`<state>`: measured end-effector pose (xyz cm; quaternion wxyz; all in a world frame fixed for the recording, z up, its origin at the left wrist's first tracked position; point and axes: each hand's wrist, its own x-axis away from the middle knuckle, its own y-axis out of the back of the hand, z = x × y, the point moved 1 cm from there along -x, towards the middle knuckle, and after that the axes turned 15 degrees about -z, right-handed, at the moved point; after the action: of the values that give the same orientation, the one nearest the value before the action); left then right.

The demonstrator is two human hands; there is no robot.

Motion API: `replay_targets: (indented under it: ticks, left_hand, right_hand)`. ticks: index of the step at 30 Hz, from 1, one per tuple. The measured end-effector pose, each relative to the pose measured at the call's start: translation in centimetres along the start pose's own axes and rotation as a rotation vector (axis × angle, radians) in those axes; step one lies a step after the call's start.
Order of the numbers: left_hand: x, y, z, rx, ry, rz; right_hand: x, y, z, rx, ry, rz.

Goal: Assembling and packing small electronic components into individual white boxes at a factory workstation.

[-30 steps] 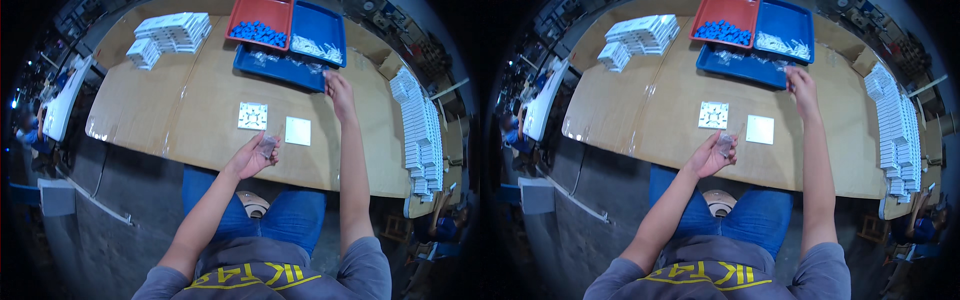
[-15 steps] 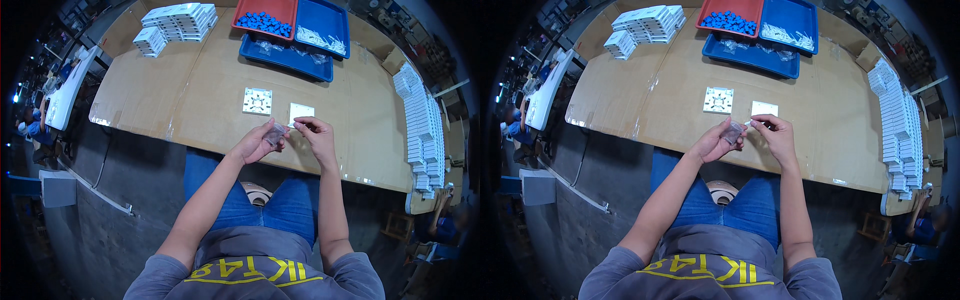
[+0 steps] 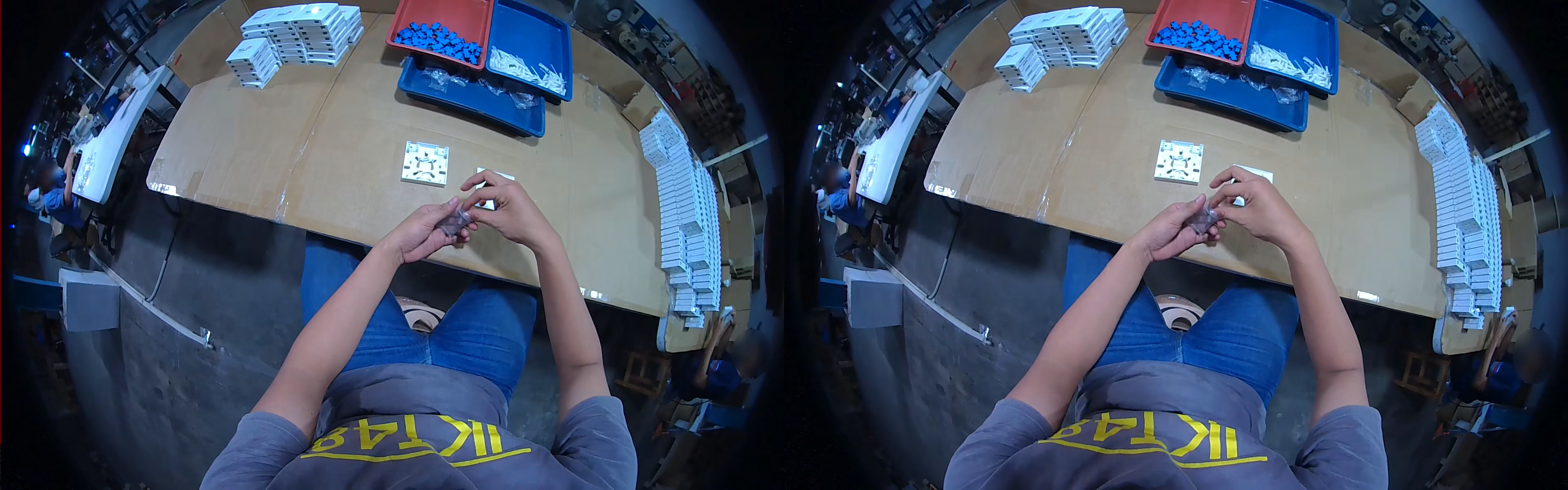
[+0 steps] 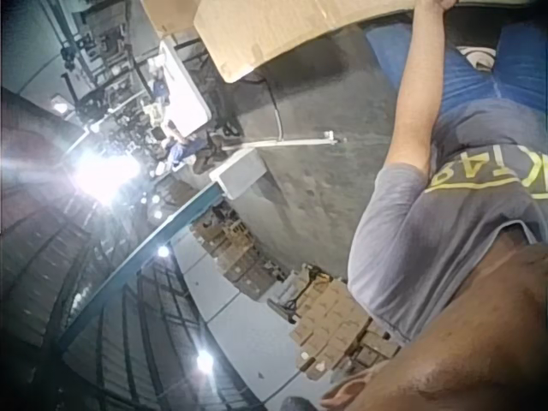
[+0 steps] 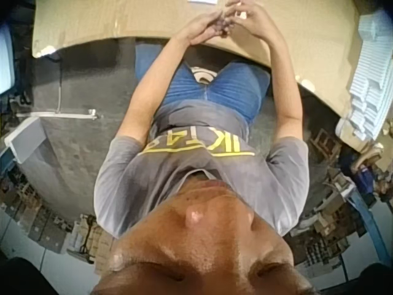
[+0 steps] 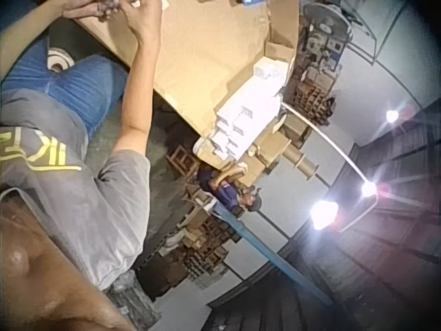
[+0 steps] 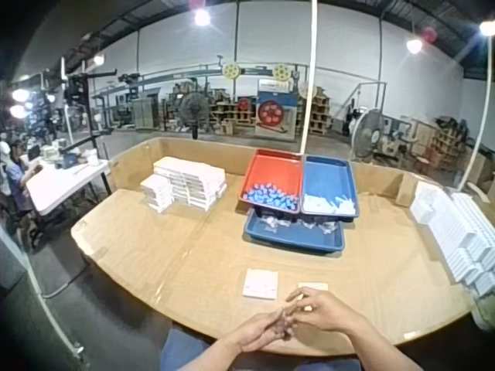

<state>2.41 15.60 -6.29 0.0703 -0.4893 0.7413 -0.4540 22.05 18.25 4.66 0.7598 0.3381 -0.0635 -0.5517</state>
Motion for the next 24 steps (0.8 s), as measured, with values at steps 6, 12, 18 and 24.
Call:
replay_targets:
  ticks: [6, 12, 18, 24]
  left_hand:
    - [-0.2, 0.7, 0.6, -0.054, -0.011, -0.009]
    - [-0.5, 0.9, 0.6, -0.015, -0.003, 0.013]
    - [0.1, 0.6, 0.2, 0.031, 0.009, 0.060]
    - [-0.2, 1.3, 0.7, 0.040, -0.001, 0.039]
  right_hand:
    - [-0.3, -0.3, -0.5, -0.115, -0.178, 0.182]
    - [0.2, -0.7, -0.9, -0.197, -0.195, 0.323]
    - [0.5, -0.4, -0.3, -0.107, -0.138, 0.154]
    - [0.4, -1.7, -0.5, -0.112, -0.185, 0.213]
